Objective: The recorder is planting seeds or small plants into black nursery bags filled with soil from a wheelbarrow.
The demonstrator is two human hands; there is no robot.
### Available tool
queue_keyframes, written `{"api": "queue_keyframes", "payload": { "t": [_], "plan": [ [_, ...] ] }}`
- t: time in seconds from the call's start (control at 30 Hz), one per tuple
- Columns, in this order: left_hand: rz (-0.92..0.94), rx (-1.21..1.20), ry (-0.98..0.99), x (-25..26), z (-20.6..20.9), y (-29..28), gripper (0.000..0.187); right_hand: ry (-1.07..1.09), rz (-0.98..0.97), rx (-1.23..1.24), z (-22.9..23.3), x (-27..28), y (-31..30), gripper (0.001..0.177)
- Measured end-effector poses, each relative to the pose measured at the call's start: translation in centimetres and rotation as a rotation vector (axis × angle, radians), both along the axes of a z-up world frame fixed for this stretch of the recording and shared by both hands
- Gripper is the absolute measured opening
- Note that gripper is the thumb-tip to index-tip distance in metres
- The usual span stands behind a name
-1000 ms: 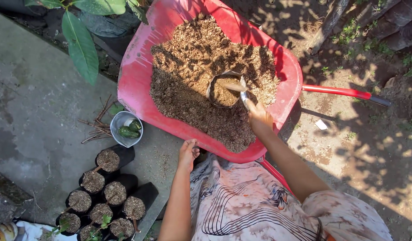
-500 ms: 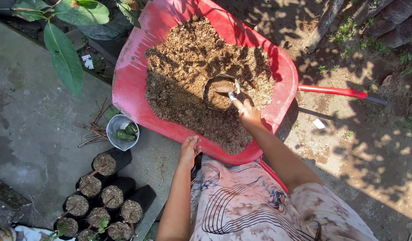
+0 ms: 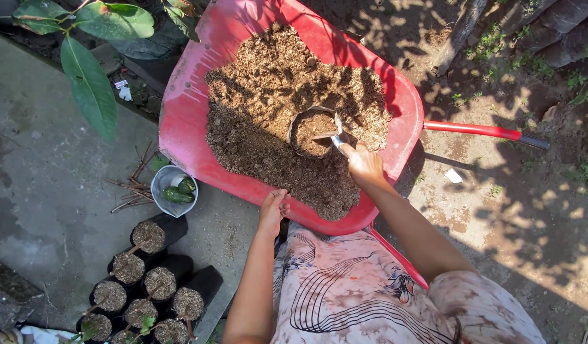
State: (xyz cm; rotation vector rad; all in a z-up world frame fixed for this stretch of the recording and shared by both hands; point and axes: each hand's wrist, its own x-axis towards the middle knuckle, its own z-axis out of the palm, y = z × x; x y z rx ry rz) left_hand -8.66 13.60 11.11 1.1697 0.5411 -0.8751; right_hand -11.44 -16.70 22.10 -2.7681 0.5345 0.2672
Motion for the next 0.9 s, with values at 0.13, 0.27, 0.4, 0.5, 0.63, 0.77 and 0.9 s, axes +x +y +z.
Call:
{"api": "queue_keyframes", "payload": {
  "t": [0.13, 0.27, 0.4, 0.5, 0.63, 0.77, 0.9],
  "plan": [
    [0.005, 0.007, -0.006, 0.4, 0.5, 0.1, 0.015, 0.002, -0.042, 0.004, 2.9, 1.1, 1.2, 0.048],
    [0.006, 0.000, -0.006, 0.1, 1.4, 0.4, 0.014, 0.026, 0.017, 0.006, -1.3, 1.7, 2.4, 0.049],
    [0.005, 0.005, 0.003, -0.3, 1.3, 0.9, 0.013, 0.090, -0.040, 0.119, -1.9, 3.1, 0.8, 0.038],
    [0.019, 0.006, -0.005, 0.0, 1.0, 1.4, 0.012, 0.137, -0.055, 0.079, 1.3, 3.2, -0.1, 0.041],
    [0.042, 0.002, 0.002, -0.3, 0.4, 1.7, 0.012, 0.110, -0.067, -0.032, -0.9, 2.4, -0.2, 0.042],
    [0.041, -0.014, 0.001, -0.2, 0.6, 1.3, 0.011, 0.079, 0.015, -0.006, -3.1, 2.6, -1.4, 0.062],
    [0.048, -0.015, 0.001, 0.1, 1.0, 1.2, 0.011, 0.088, -0.007, -0.038, 1.7, 2.9, -1.4, 0.054]
  ]
}}
